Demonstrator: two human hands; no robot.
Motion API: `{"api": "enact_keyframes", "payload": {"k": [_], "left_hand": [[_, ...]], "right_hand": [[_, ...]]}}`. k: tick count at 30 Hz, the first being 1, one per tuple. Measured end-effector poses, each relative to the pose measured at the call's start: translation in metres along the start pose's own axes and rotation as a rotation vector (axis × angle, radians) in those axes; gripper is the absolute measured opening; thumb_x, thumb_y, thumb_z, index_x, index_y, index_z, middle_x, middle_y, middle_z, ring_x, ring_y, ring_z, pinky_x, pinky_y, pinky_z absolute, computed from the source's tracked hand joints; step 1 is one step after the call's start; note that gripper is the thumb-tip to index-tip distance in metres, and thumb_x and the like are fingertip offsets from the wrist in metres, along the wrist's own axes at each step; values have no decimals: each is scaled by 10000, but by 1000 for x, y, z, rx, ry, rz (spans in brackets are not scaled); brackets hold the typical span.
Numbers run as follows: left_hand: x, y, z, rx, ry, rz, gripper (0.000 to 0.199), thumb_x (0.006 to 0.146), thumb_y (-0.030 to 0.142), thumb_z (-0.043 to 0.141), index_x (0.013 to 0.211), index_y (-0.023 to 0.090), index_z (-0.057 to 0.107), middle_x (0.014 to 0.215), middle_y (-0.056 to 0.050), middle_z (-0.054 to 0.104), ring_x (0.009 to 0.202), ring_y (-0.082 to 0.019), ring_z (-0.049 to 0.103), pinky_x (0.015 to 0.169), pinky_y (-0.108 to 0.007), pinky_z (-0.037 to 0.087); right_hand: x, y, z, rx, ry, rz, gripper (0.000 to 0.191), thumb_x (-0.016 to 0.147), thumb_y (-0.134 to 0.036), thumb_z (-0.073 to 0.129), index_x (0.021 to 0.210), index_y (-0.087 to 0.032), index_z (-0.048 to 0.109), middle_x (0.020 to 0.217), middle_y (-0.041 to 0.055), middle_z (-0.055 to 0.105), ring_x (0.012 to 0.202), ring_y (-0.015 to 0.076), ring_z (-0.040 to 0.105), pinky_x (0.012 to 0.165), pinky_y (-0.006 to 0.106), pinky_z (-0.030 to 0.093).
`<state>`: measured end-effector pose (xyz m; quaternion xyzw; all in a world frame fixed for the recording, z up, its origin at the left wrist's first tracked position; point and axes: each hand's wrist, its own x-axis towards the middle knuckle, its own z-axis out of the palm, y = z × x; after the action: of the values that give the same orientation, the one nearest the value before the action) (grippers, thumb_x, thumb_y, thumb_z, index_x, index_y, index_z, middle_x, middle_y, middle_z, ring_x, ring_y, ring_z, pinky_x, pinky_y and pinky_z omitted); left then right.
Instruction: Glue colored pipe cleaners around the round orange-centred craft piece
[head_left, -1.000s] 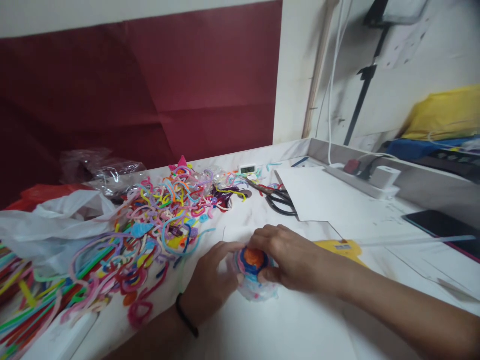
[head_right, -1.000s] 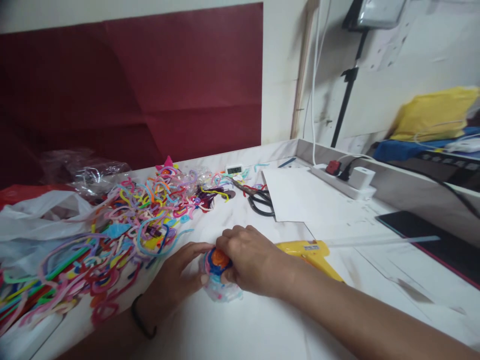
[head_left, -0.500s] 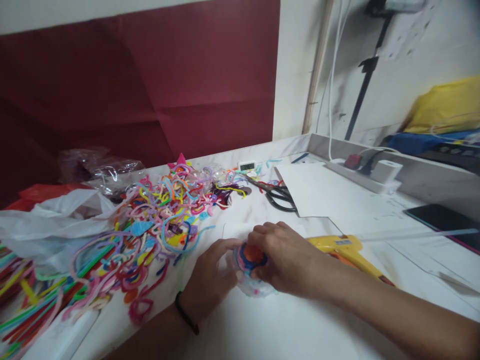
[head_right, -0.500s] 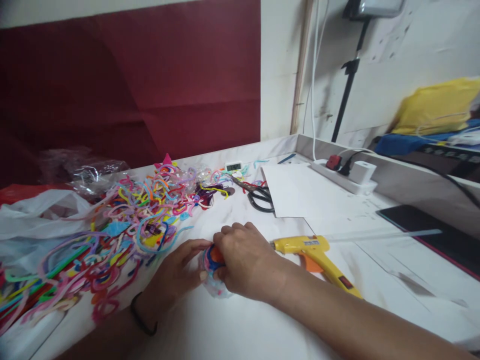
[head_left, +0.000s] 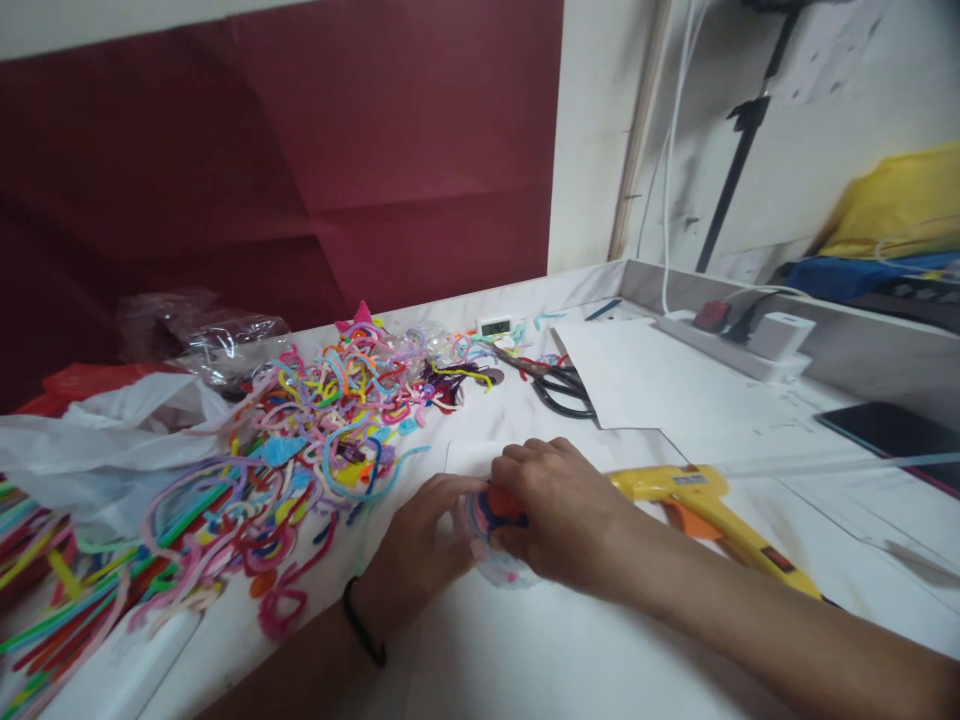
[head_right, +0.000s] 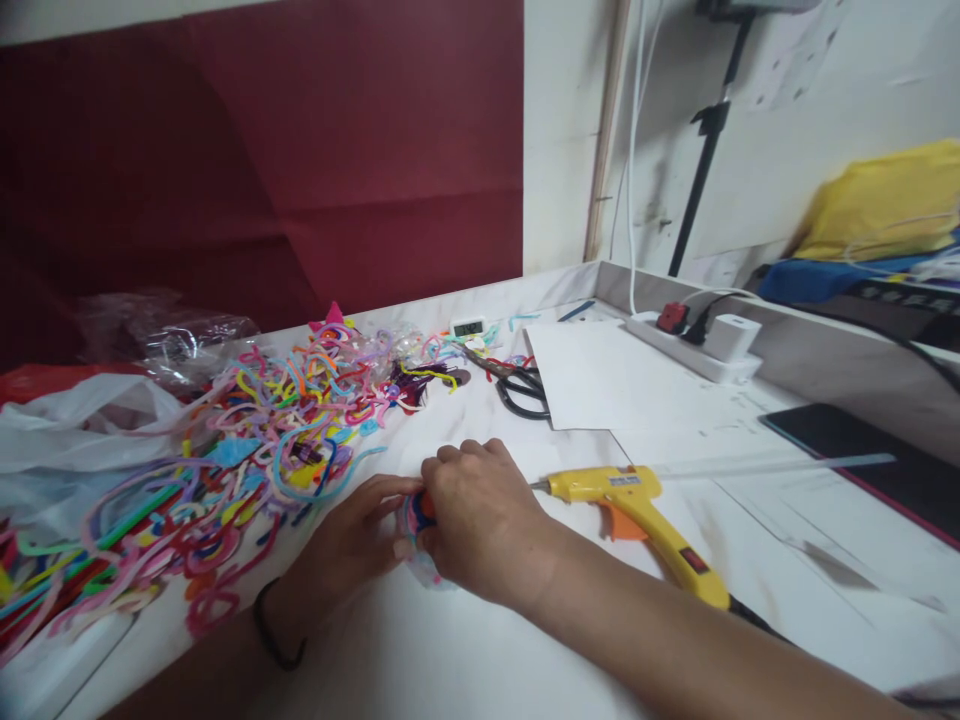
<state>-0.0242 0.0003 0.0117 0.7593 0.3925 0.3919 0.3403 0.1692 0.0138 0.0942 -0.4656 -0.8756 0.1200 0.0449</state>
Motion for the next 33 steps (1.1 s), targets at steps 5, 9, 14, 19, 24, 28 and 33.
{"api": "enact_keyframes", "payload": {"k": [5,9,14,19,24,28,33], "left_hand": [[3,-1,0,25,14,-10,306,880,336,666,1166,233,628,1161,-73,654,1089,-248,611,949,-346,474],[6,-2,0,43,24,-2,317,870,395,672,1134,222,640,1119,-70,661,1058,-249,614,920,-336,475],[10,-1,-2,91,18,16,313,867,425,666,1108,226,650,1072,-49,666,996,-236,607,889,-329,458],[11,2,-2,111,-27,30,361,888,452,633,1191,255,629,1120,-46,641,1032,-248,581,920,-340,442],[12,3,-2,116,-107,44,406,947,442,543,1330,307,550,1114,-50,573,1042,-239,561,926,-333,455],[14,5,-2,127,-156,40,385,980,394,490,1359,333,517,1151,-55,533,1086,-237,541,954,-333,455],[15,10,-3,209,-177,35,373,996,343,454,1367,349,500,1192,-54,510,1131,-239,523,995,-334,439]], "right_hand": [[0,0,0,6,2,-2,171,799,-303,684,900,-167,667,961,96,684,930,271,612,815,393,404],[1,1,2,24,16,-8,191,795,-299,706,916,-155,674,972,106,686,950,286,610,830,409,413],[-4,9,8,100,70,-31,196,753,-284,772,888,-175,682,938,68,697,925,267,616,845,413,438],[-29,29,27,166,279,-32,342,805,-202,701,1139,-214,625,1217,76,642,1105,269,566,937,427,436],[-67,49,56,101,714,-116,159,921,-214,509,1045,-192,606,981,97,681,891,257,635,724,390,532],[-82,48,78,107,667,-134,176,914,-179,487,1038,-191,611,904,76,679,766,238,633,636,382,540],[-75,34,96,265,498,-8,160,871,-173,538,995,-161,639,923,99,663,845,293,591,725,489,513]]}}
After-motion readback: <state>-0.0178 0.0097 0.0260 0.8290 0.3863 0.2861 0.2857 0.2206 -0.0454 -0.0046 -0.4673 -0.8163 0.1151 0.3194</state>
